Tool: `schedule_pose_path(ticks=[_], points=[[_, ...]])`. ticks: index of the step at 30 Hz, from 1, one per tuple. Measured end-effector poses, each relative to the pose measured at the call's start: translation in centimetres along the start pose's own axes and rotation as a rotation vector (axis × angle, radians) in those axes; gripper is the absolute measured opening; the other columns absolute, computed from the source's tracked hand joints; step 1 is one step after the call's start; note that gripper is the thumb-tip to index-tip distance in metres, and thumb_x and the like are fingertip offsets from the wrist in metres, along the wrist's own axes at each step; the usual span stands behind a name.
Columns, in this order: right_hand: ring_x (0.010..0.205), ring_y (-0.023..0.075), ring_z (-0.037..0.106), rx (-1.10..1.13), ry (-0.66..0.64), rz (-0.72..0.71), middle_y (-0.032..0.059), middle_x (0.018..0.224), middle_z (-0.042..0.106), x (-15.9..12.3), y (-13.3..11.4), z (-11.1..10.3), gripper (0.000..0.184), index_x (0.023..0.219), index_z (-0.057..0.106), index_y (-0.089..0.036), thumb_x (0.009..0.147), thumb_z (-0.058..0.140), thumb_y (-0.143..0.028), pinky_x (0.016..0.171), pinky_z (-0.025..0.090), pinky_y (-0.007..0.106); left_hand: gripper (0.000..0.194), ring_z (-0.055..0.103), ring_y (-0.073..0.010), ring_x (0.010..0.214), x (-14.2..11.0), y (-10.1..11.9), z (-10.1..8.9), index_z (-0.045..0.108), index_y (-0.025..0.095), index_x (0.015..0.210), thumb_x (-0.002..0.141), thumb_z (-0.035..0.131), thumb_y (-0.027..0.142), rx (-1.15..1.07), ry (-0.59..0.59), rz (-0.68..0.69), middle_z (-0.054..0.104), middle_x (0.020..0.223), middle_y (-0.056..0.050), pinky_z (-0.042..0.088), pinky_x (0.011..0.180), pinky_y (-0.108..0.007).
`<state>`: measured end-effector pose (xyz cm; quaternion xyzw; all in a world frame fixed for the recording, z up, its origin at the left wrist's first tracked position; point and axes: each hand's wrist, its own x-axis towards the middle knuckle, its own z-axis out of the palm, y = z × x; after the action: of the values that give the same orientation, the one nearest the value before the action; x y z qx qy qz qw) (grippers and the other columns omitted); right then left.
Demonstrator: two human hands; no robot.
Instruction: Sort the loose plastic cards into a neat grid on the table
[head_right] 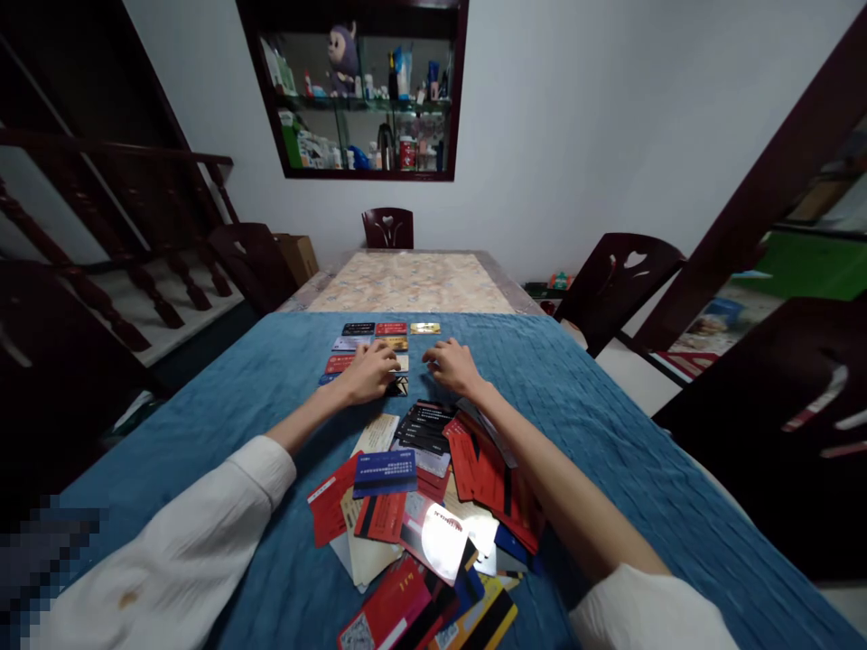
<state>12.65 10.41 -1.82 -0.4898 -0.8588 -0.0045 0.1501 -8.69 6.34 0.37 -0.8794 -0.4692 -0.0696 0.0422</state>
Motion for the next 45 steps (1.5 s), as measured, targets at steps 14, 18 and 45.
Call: schedule_pose_path(ticks=[14,18,45], points=[[0.108,0.0256,0.053,-0.147,0.021,0.123,0.0079,0.106,0.073,-9.6,0.9,-3.2,0.021,0.102,0.074,-0.025,0.094,0.055,-0.025,0.081,0.035,0.035,0.018,0.041,-0.0315,0.13,-2.9,7.4,0.2,0.068,0.019,0.101,0.089,0.054,0.017,-0.038,0.001,0.174,0.064,0.121,-0.012,0.034,0.099,-0.054],[0.11,0.0261,0.051,-0.225,-0.015,0.192,0.0083,0.109,0.072,-12.5,1.4,-3.8,0.023,0.107,0.073,-0.025,0.096,0.053,-0.031,0.082,0.034,0.036,0.02,0.04,-0.0315,0.131,-3.6,9.0,0.2,0.067,0.017,0.104,0.09,0.052,0.017,-0.058,-0.012,0.197,0.063,0.122,-0.012,0.033,0.1,-0.054],[0.117,0.0307,0.048,-0.023,-0.011,0.104,0.009,0.129,0.066,-17.0,0.2,-1.8,0.033,0.124,0.069,-0.032,0.099,0.048,-0.035,0.091,0.041,0.049,0.027,0.044,-0.0316,0.129,-4.6,11.3,0.4,0.062,0.013,0.112,0.087,0.051,0.01,0.086,0.026,0.318,0.06,0.128,-0.016,0.035,0.1,-0.049]])
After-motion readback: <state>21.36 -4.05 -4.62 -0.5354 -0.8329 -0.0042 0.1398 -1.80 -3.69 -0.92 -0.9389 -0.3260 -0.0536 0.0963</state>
